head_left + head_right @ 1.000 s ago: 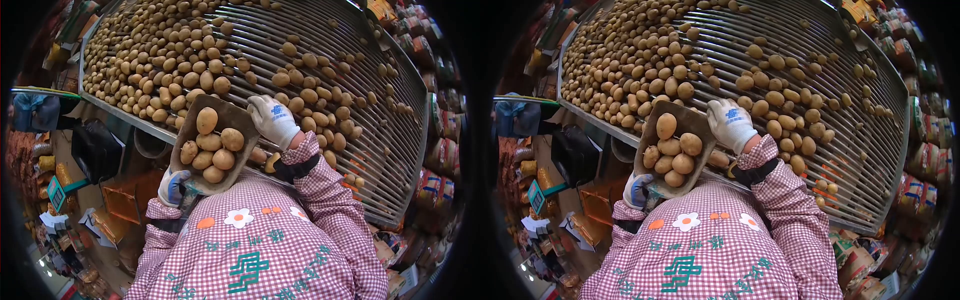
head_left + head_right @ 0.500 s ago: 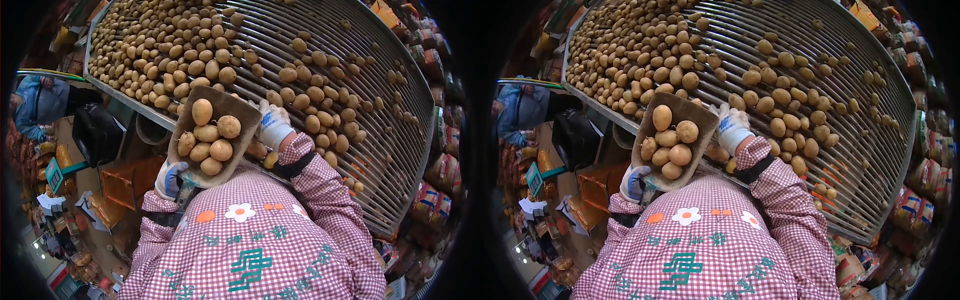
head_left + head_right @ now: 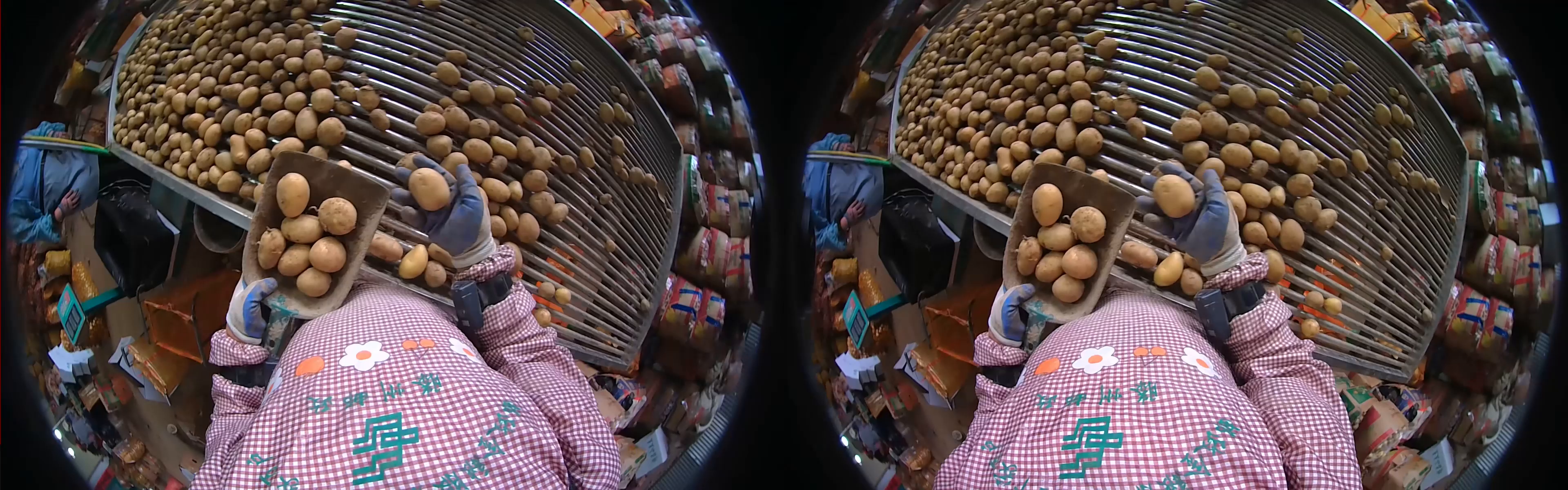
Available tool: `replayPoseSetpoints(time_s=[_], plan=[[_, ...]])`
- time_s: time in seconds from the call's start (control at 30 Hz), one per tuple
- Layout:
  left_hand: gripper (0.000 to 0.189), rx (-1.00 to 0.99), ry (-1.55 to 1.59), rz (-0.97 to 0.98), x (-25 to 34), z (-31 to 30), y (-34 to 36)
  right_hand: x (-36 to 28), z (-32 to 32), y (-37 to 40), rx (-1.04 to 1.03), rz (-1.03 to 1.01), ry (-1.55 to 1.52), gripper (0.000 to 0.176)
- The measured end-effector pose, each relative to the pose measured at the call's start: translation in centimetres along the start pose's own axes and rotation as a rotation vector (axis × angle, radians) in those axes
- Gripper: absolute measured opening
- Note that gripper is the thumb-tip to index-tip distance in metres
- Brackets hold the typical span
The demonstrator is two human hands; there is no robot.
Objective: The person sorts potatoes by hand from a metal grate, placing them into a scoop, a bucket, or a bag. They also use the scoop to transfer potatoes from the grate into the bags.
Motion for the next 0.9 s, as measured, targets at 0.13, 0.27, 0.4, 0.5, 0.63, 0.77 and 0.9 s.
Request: replayPoseSetpoints(time_s=[0.13,0.27,0.4,0.5,0.63,0.77,0.9], plan=[[0.07,-0.005,0.006,-0.013,0.2,0.7,-0.1,0.6,0.6,0.3,-0.072,-0.02,-0.124,0.067],[0.068,-0.005,-0.012,0.007,0.0,0.4,0.0,0.7,0.7,0.6,-0.067,-0.021,-0.083,0.062],[0.064,0.068,-0.133,-0.03,-0.6,-2.4,0.3,0.8,0.5,1.0,0.017,-0.02,0.026,0.053],[0.06,0.067,-0.107,-0.033,-0.8,-2.3,0.2,1.1,0.2,1.3,0.015,-0.021,0.099,0.055],[0.055,0.03,0.008,-0.109,-2.1,-1.5,0.7,2.0,-2.2,1.8,0.032,0.005,0.178,0.053],[0.042,0.034,-0.029,-0.266,-4.5,-2.7,2.3,1.2,-3.7,1.9,0.181,-0.076,0.407,0.041],[0.033,0.071,0.087,-0.26,-3.8,-2.1,2.2,2.0,-3.6,1.8,0.134,0.021,0.292,0.03]])
Point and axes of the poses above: each hand's wrist, its own y-axis away from the middle knuckle, its own z-axis out of the palm, x = y × z, the point moved 10 cm from there along -y, towards the middle knuckle, and after that the axes turned 5 degrees about -x, right-handed, at the moved point
